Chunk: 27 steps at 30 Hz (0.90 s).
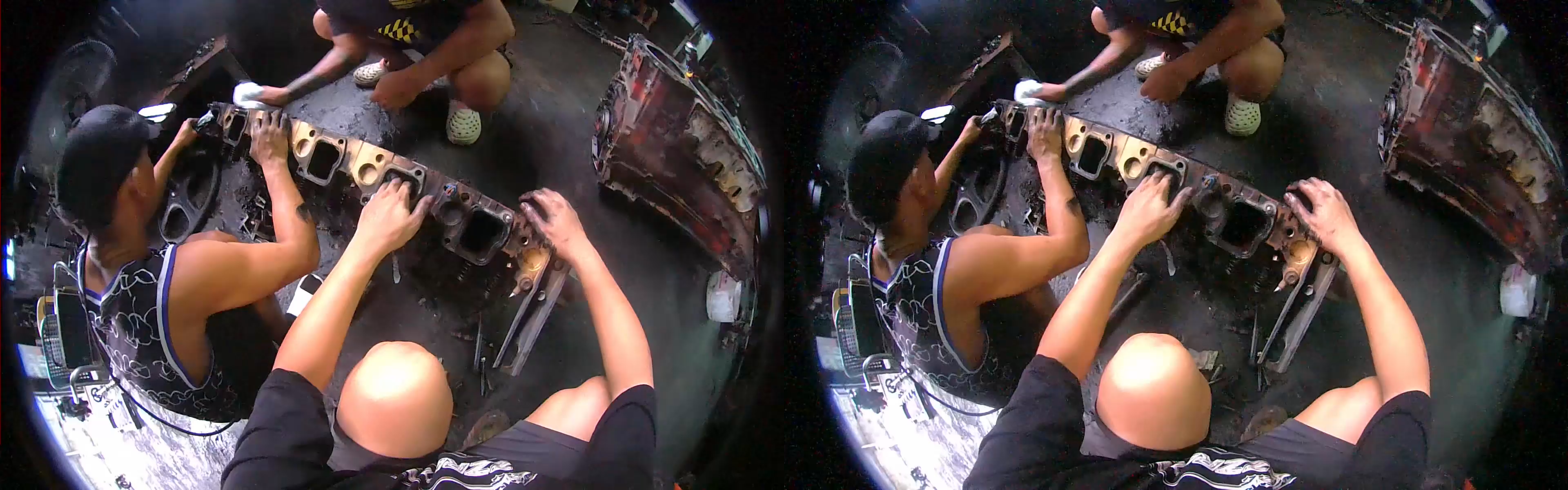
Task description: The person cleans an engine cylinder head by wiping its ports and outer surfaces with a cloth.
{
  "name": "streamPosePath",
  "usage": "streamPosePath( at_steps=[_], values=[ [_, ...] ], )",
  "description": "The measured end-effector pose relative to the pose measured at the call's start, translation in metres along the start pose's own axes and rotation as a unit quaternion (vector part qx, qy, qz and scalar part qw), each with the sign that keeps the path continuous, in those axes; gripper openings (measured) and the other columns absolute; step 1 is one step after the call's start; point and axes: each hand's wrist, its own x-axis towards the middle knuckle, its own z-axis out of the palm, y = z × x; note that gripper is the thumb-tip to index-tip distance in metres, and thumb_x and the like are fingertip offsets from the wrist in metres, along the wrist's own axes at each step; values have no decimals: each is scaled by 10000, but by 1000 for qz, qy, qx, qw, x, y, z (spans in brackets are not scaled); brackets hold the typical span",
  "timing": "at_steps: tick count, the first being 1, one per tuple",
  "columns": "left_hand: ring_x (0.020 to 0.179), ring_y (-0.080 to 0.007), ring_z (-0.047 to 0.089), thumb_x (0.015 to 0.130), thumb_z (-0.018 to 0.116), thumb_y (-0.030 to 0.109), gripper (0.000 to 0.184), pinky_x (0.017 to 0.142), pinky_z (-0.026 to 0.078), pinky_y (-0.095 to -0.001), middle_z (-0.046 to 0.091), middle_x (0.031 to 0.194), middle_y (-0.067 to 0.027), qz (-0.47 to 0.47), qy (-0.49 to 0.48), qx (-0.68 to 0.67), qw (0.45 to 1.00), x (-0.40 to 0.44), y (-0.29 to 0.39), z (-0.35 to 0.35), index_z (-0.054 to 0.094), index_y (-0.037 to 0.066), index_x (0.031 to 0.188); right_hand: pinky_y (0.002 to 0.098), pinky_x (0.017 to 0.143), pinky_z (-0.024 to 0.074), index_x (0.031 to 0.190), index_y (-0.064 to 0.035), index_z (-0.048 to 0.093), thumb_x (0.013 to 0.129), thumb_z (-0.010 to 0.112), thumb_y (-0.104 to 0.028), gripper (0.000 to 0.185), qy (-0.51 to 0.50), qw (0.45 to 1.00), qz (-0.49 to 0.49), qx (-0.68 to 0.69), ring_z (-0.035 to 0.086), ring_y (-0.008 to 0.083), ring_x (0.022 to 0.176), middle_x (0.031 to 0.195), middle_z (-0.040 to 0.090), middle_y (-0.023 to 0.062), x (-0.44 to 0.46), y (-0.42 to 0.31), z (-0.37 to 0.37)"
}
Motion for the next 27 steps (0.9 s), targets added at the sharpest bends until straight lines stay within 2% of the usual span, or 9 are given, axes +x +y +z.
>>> streamPosePath(
  at_steps=[2,6,13,14,16,18,21,25,27],
  values=[
    [1140,-428,585,977,561,337,470,986,476,-471,586,1240,-312,35,50,-32,998,-12,-13,7,605,-85,1178,449,936,485,1052,-27,680,962,601,-316,313,9,1000,0,-5,603,373,1060,1052,655,176,-4,5,1],
    [1215,-427,548,982,564,339,480,1055,437,-458,546,1315,-306,59,76,-1,995,-24,-4,-11,598,-78,1218,447,937,486,1054,-7,674,972,581,-332,347,14,1000,20,0,605,381,1058,1069,651,188,-5,1,-1],
    [1347,-429,449,1006,534,414,583,1152,347,-452,461,1444,-311,-15,-8,-12,1000,-2,-2,3,547,-77,1319,436,997,489,1136,-17,667,987,541,-439,465,1,998,58,-24,602,364,1148,1178,651,181,-7,3,3],
    [1279,-433,514,984,559,306,447,1109,395,-477,573,1297,-326,71,38,16,997,-6,-2,2,623,-95,1173,456,974,503,1150,-24,666,983,522,-465,493,-17,997,75,-31,613,367,1132,1161,659,187,-5,2,2],
    [1288,-428,514,958,552,187,332,1125,384,-478,601,1297,-278,113,-73,81,988,4,-8,-5,655,-85,1117,478,938,521,1125,-34,684,971,510,-450,477,-101,990,87,-44,640,376,1084,1118,679,198,2,5,-4],
    [1313,-397,507,919,572,139,362,1138,376,-432,601,1317,-262,-7,-6,-119,993,10,-25,9,634,-85,1196,481,933,528,1121,-48,693,971,507,-415,438,-37,997,64,-30,648,366,1070,1092,690,193,-5,7,0],
    [1329,-396,496,906,561,68,423,1108,398,-424,545,1404,-242,-10,-55,-99,994,6,-17,-14,568,-50,1312,481,943,530,1101,-68,712,936,529,-410,422,-53,993,99,-23,666,355,1057,1075,709,178,-4,11,6],
    [1211,-423,565,898,581,49,417,1038,452,-460,582,1339,-249,101,74,153,980,-2,-26,-4,577,-31,1307,491,896,539,985,-48,724,918,540,-359,367,-32,994,100,-20,678,366,990,1012,715,182,-9,5,6],
    [1170,-422,590,909,591,75,411,1004,471,-462,607,1287,-266,60,33,131,989,0,-48,2,579,-28,1306,492,883,546,961,-63,737,919,527,-349,357,-47,993,99,-51,690,360,969,984,725,174,-7,2,3]
  ],
)
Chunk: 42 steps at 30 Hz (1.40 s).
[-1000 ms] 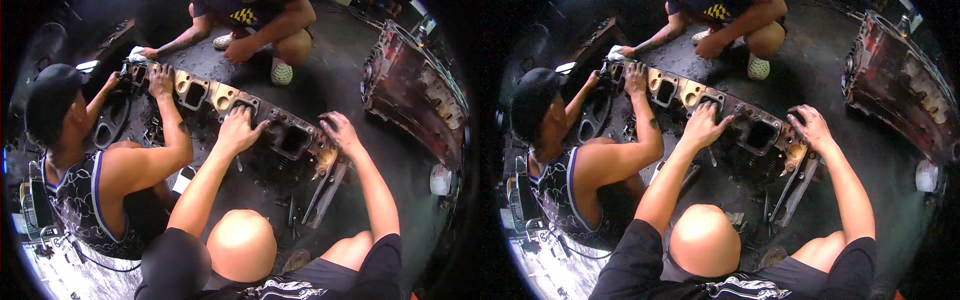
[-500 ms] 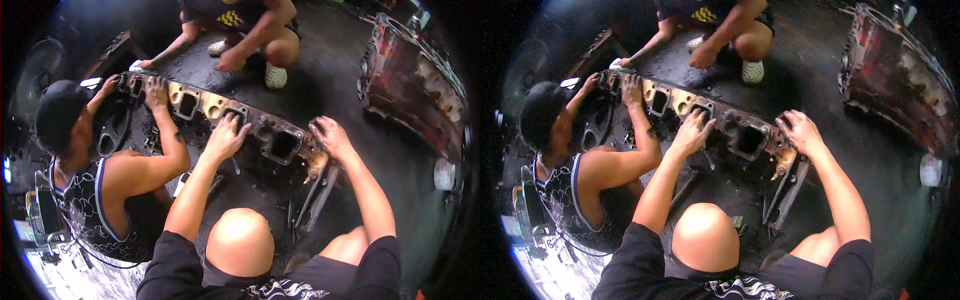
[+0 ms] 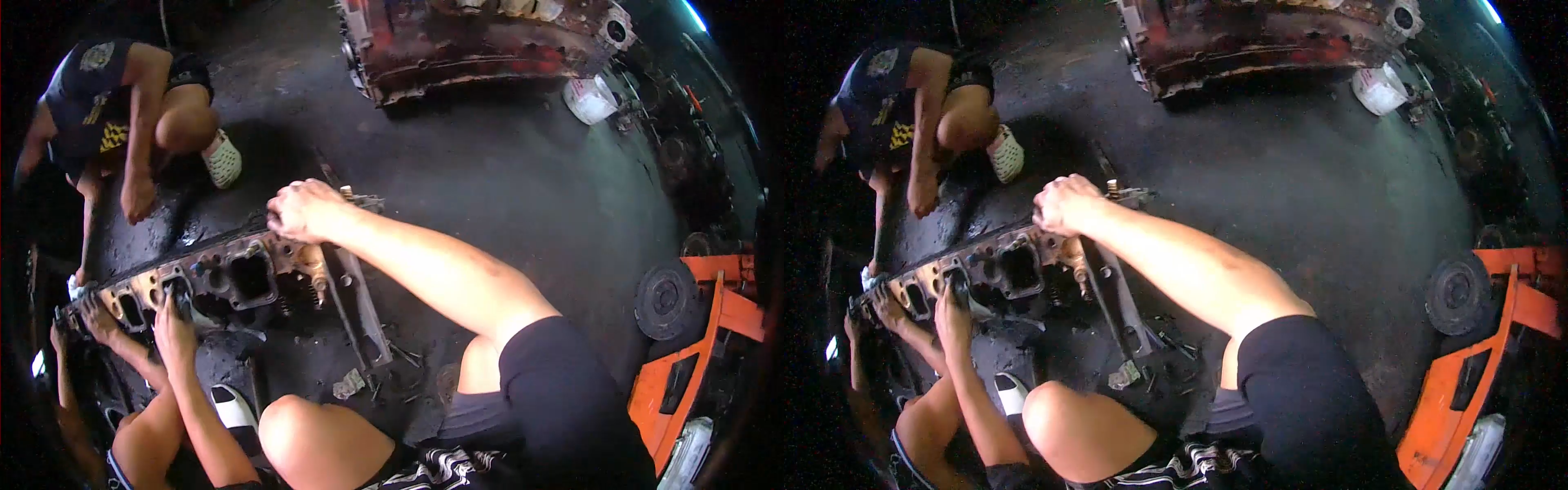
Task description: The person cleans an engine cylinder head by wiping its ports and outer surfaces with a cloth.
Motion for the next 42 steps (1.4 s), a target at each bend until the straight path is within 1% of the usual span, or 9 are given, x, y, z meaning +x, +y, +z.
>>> streamPosePath(
  at_steps=[12,18,20,22,26,28,32,35,42],
  values=[
    [995,-407,660,905,651,166,340,851,518,-479,694,1099,-223,-34,-4,46,998,12,-20,27,661,26,1215,460,886,538,878,-58,764,888,562,-369,371,26,999,18,15,716,324,947,923,742,173,-4,1,4],
    [1023,-406,654,958,583,203,335,886,523,-462,683,1146,-226,6,22,75,997,6,-39,44,649,21,1232,432,849,547,1145,-64,646,933,578,-305,328,122,988,-98,-1,675,263,943,1010,682,130,-8,6,-3],
    [1014,-405,655,970,568,211,329,875,524,-464,685,1127,-231,-12,-5,74,997,8,-28,40,650,12,1220,378,798,543,1112,-55,642,946,609,-234,246,323,926,-73,182,663,208,883,962,681,102,-38,-9,-19],
    [1000,-409,658,981,553,228,331,866,526,-470,687,1121,-228,26,26,61,997,9,-27,41,653,9,1208,328,760,524,1122,-48,622,969,606,-200,216,119,824,71,549,637,154,842,932,668,86,-113,-44,-97],
    [985,-418,661,987,544,271,356,847,527,-488,695,1090,-236,-50,-10,59,997,11,-17,35,661,21,1211,368,780,513,1291,-58,572,986,571,-347,421,101,214,125,963,647,231,886,999,662,101,-241,-104,-67],
    [964,-421,665,989,537,287,368,833,528,-495,699,1071,-236,-65,-13,76,995,14,-6,30,658,27,1220,434,771,561,1261,-91,622,969,573,-329,379,47,51,97,993,692,254,914,1066,707,104,-285,-115,4],
    [925,-423,674,993,522,303,375,799,533,-508,704,1046,-233,-47,14,103,993,15,-33,48,656,51,1235,412,781,529,1245,-95,633,929,603,-346,404,122,83,147,978,671,277,914,1143,683,110,-283,-58,81],
    [944,-424,674,977,544,308,377,793,529,-525,703,1045,-236,-105,-20,112,988,14,-5,35,644,103,1277,406,770,508,1284,-103,610,931,592,-333,422,81,71,-118,987,630,267,846,1197,649,110,-274,-36,48],
    [827,-399,707,929,544,178,351,732,562,-511,711,942,-193,-108,7,110,988,5,-32,46,643,216,1264,455,844,500,1379,-87,497,968,544,-260,449,66,117,-251,959,534,286,1073,1360,512,140,-258,30,2]
  ],
)
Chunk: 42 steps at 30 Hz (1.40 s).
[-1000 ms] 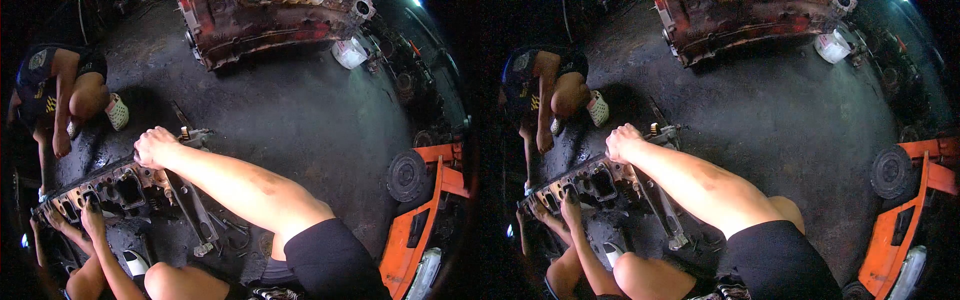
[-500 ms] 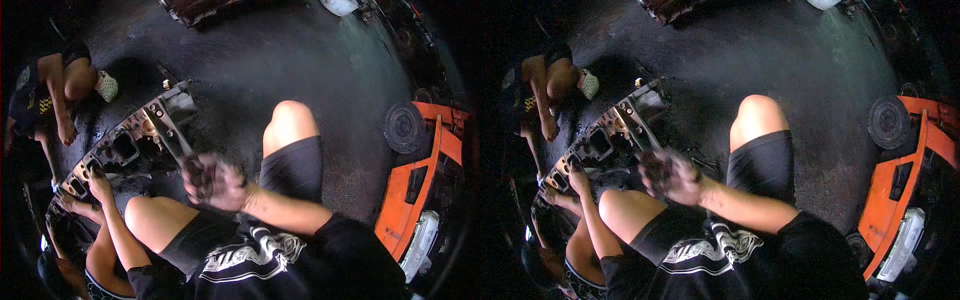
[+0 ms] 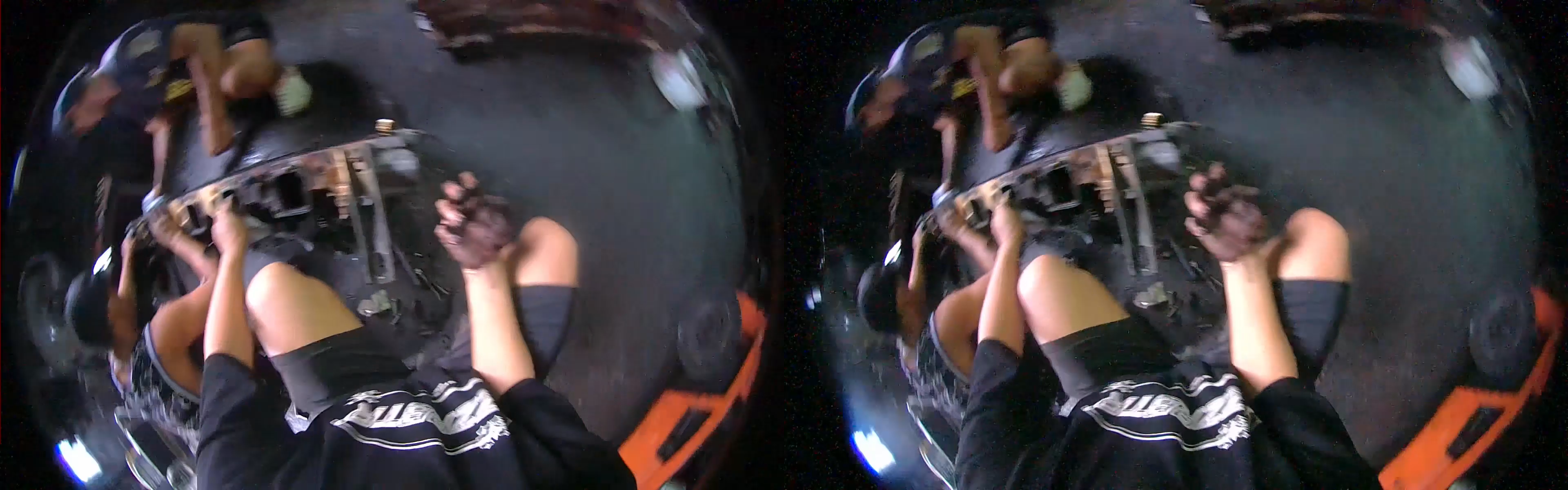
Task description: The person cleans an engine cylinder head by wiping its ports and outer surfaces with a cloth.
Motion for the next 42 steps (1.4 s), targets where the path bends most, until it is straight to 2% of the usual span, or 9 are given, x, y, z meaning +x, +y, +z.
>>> streamPosePath(
  at_steps=[12,15,18,20,22,25,34,36,42],
  values=[
    [937,-339,698,918,606,220,247,818,556,-448,716,1061,-134,-17,26,-47,998,-15,59,-57,687,122,1129,397,765,511,1305,-45,594,971,547,-271,406,-16,992,-25,-125,591,256,1059,1274,612,137,123,-80,-40],
    [1025,-374,667,904,591,181,286,883,537,-456,683,1156,-186,25,21,-96,995,-15,51,-52,681,76,1154,342,741,500,1124,-67,651,982,528,-280,284,200,920,-152,-299,649,191,892,1040,706,72,175,-59,-24],
    [1027,-393,636,904,567,122,275,872,521,-478,654,1180,-207,53,43,-123,990,-22,46,-54,659,-6,1129,324,782,525,1111,-80,639,965,567,-259,243,249,702,-11,-667,656,179,877,1009,703,76,202,28,-19],
    [1171,-395,576,913,590,156,360,981,479,-475,590,1292,-246,52,78,-204,974,-34,55,-79,620,-28,1221,357,814,539,1130,-110,635,960,586,-312,269,88,444,45,-890,661,228,947,1050,685,94,205,64,-60],
    [1376,-391,442,948,627,345,630,1156,345,-430,478,1457,-268,-13,-55,-313,948,-33,52,-80,468,-43,1418,417,914,514,1150,-144,640,940,616,-379,316,-60,230,75,-968,624,287,1091,1166,652,106,203,84,-68],
    [1408,-396,402,924,581,572,851,1168,325,-438,435,1477,-306,-4,-139,-275,951,-25,66,-84,419,-88,1436,476,1040,421,1220,-125,638,926,610,-465,450,-80,100,167,-978,534,311,1234,1270,610,114,210,94,-71],
    [1287,-398,530,887,523,705,925,1099,414,-440,547,1370,-297,1,-198,-237,951,0,66,-86,518,-104,1335,449,1037,463,1274,-104,622,988,482,-533,534,-61,106,340,-933,555,343,1246,1341,586,148,224,86,-91],
    [1278,-398,537,900,513,690,886,1095,418,-440,563,1356,-286,14,-176,-264,948,1,55,-83,532,-86,1328,448,1033,464,1274,-95,619,996,480,-512,520,-90,49,331,-938,563,345,1235,1326,595,150,229,84,-83],
    [1319,-351,492,908,645,418,621,1089,403,-447,538,1419,-204,18,-75,-232,970,-47,39,-110,564,-23,1338,446,942,513,1173,-66,670,999,502,-447,451,-64,77,253,-962,626,351,1115,1171,665,155,223,90,-81]
  ],
)
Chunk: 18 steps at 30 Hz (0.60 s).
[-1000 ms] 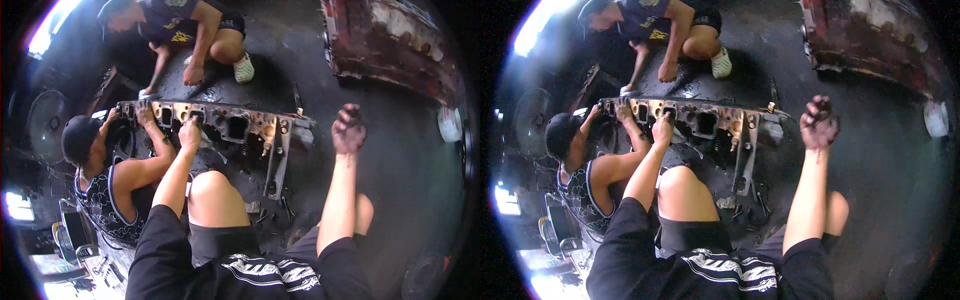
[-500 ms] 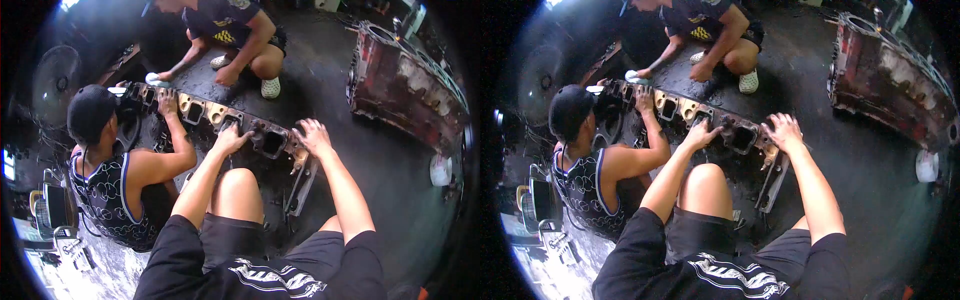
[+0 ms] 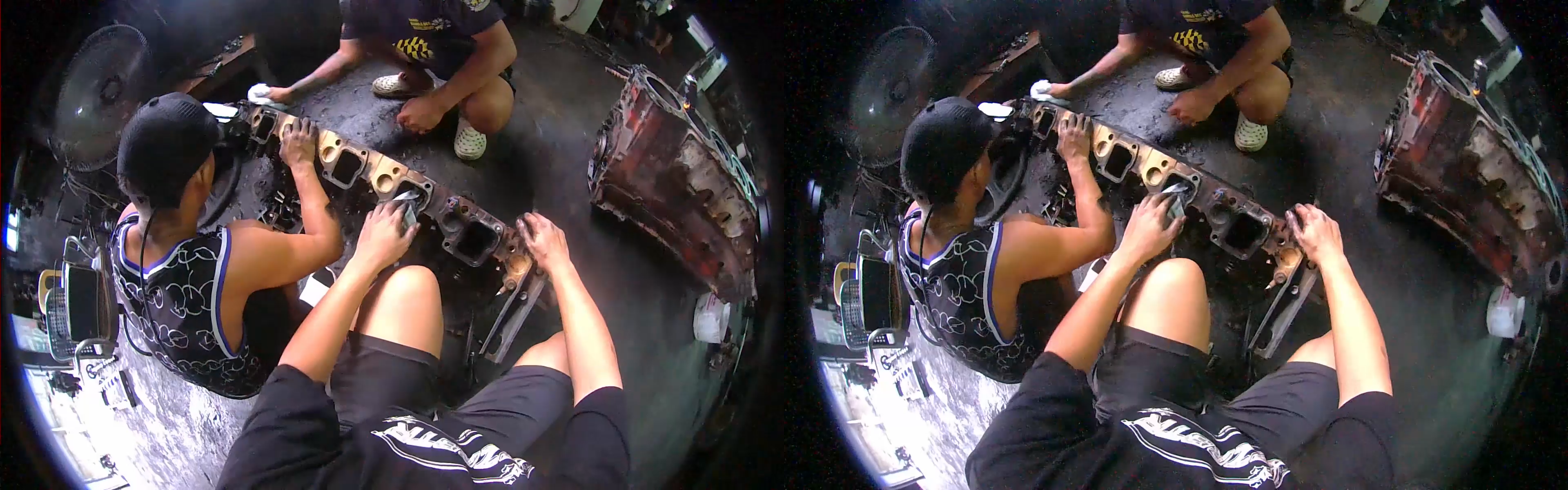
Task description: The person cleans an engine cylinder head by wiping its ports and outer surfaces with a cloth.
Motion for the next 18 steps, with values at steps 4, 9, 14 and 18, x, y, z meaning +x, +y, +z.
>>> streamPosePath(
  at_steps=[4,9,14,18],
  values=[
    [1368,-373,447,938,572,542,739,1139,350,-451,492,1453,-252,-14,-35,-38,999,13,-3,24,519,-41,1390,455,879,532,1154,-55,669,993,524,-402,409,22,1000,-14,3,647,371,1038,1106,667,160,-1,-2,-3],
    [1389,-410,423,912,435,757,995,1152,346,-404,409,1491,-319,-128,-230,-100,960,49,2,7,423,-84,1444,461,867,533,1151,-49,667,993,526,-386,398,34,999,-31,0,649,377,1024,1092,668,160,-5,1,1],
    [1290,-392,535,923,456,712,899,1075,440,-434,534,1382,-301,-109,-199,-55,972,60,7,19,476,-33,1425,468,872,531,1145,-49,672,993,526,-382,395,16,999,-35,15,647,380,1030,1111,668,159,-3,-1,1],
    [1257,-390,560,927,547,600,754,1054,453,-444,571,1362,-260,-83,-141,-38,986,57,12,15,567,-39,1327,467,870,536,1145,-56,684,995,510,-395,410,28,999,-12,16,659,384,1014,1122,683,164,-1,6,7]
  ],
)
